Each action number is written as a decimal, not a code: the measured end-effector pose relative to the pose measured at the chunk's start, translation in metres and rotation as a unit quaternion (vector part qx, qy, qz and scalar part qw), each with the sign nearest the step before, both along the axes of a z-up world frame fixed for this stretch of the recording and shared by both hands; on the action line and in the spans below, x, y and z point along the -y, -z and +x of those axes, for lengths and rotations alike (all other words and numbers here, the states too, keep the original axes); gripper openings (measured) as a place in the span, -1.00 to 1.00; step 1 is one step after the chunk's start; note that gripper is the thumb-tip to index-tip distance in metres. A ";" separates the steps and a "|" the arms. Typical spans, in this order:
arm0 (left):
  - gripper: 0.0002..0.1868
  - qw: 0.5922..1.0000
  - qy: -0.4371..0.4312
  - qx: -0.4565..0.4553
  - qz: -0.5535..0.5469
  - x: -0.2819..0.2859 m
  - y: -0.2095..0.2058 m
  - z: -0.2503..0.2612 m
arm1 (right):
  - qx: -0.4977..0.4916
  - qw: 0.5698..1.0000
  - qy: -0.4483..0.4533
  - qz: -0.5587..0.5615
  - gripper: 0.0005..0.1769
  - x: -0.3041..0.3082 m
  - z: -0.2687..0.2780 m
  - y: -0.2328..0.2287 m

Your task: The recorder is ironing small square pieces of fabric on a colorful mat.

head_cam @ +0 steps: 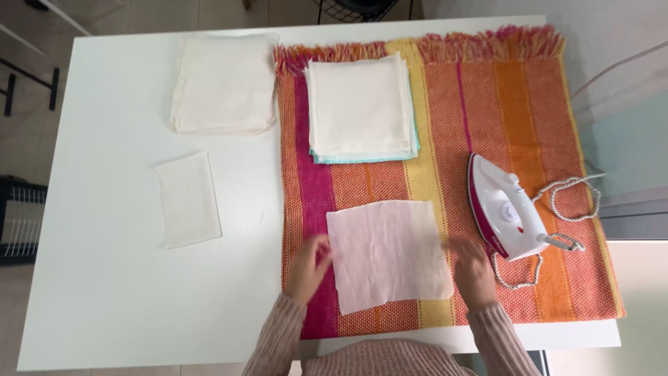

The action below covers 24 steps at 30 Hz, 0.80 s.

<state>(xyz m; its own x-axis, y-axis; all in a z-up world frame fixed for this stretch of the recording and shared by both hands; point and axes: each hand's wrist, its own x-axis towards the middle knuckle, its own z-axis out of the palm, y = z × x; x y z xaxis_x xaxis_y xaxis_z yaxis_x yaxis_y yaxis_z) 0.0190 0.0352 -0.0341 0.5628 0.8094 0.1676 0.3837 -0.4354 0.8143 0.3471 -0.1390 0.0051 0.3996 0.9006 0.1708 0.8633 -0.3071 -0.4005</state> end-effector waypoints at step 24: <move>-0.74 0.976 -0.123 -0.158 0.083 -0.062 0.057 0.048 | 0.383 0.888 0.145 0.209 -0.37 -0.103 0.135 0.044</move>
<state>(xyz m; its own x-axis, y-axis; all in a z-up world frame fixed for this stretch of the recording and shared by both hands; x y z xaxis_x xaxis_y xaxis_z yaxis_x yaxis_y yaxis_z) 0.0674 0.0976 -0.0909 0.4003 0.9028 0.1570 0.7138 -0.4147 0.5643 0.4819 -0.0361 -0.0386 0.2266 0.5724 0.7880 0.8402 -0.5242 0.1391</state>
